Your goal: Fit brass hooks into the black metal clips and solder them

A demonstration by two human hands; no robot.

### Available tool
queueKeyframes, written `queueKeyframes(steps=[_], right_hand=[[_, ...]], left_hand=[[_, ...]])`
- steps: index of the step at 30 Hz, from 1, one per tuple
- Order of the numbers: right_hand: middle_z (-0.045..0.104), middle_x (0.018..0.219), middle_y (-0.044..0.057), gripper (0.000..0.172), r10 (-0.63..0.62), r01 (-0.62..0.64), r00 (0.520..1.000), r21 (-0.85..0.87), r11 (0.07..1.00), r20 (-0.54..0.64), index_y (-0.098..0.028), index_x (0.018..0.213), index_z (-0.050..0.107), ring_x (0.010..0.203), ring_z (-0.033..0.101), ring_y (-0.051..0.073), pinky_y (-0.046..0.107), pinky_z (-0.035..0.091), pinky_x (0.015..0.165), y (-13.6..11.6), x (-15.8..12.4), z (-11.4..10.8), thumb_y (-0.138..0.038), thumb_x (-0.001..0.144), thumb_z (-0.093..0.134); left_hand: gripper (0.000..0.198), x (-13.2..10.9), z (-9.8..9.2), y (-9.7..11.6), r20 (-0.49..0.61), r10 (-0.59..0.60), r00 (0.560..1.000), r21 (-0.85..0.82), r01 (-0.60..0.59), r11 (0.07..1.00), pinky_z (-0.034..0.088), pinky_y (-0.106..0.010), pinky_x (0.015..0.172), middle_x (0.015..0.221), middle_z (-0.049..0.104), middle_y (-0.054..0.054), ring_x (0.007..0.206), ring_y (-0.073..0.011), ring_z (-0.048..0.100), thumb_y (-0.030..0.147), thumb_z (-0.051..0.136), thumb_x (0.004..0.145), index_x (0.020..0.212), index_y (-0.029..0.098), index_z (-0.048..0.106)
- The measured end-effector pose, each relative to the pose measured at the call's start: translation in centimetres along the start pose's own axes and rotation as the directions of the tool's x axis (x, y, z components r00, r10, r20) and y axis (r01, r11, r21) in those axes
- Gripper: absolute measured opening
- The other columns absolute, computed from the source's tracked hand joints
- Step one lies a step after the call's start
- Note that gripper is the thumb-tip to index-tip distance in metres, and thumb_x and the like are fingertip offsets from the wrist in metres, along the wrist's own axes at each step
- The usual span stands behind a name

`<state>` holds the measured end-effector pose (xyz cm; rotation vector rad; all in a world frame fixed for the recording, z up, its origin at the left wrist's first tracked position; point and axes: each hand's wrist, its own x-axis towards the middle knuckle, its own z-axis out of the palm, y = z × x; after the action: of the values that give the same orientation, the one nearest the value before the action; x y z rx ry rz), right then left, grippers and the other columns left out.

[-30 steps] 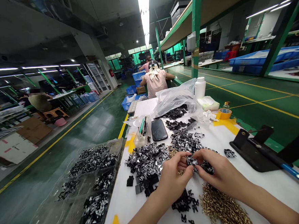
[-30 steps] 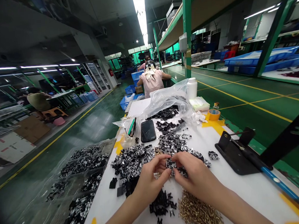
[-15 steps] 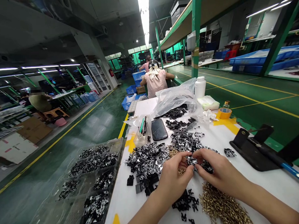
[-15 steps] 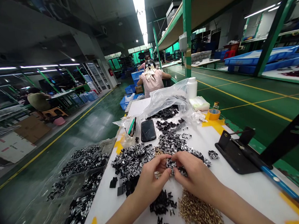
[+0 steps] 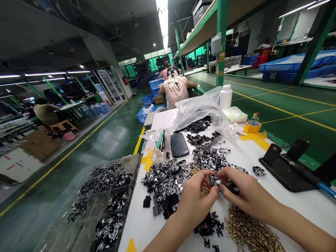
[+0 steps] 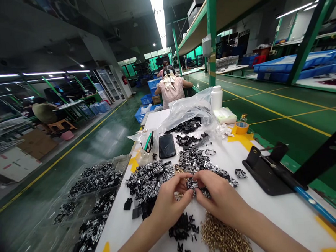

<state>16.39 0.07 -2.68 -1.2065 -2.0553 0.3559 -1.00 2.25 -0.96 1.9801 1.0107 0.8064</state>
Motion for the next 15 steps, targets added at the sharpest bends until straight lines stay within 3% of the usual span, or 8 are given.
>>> queueKeyframes(steps=[15], right_hand=[[0.055, 0.083, 0.004, 0.015, -0.013, 0.011, 0.999, 0.03, 0.999, 0.045, -0.02, 0.098, 0.046, 0.078, 0.055, 0.017, 0.031, 0.048, 0.066, 0.18, 0.11, -0.45, -0.015, 0.084, 0.045]], left_hand=[[0.029, 0.16, -0.02, -0.24, -0.006, 0.019, 1.0, -0.039, -0.019, 0.999, 0.047, -0.026, 0.065, 0.08, 0.055, -0.003, 0.071, -0.0145, 0.053, 0.017, 0.052, 0.08, 0.109, 0.017, 0.054]])
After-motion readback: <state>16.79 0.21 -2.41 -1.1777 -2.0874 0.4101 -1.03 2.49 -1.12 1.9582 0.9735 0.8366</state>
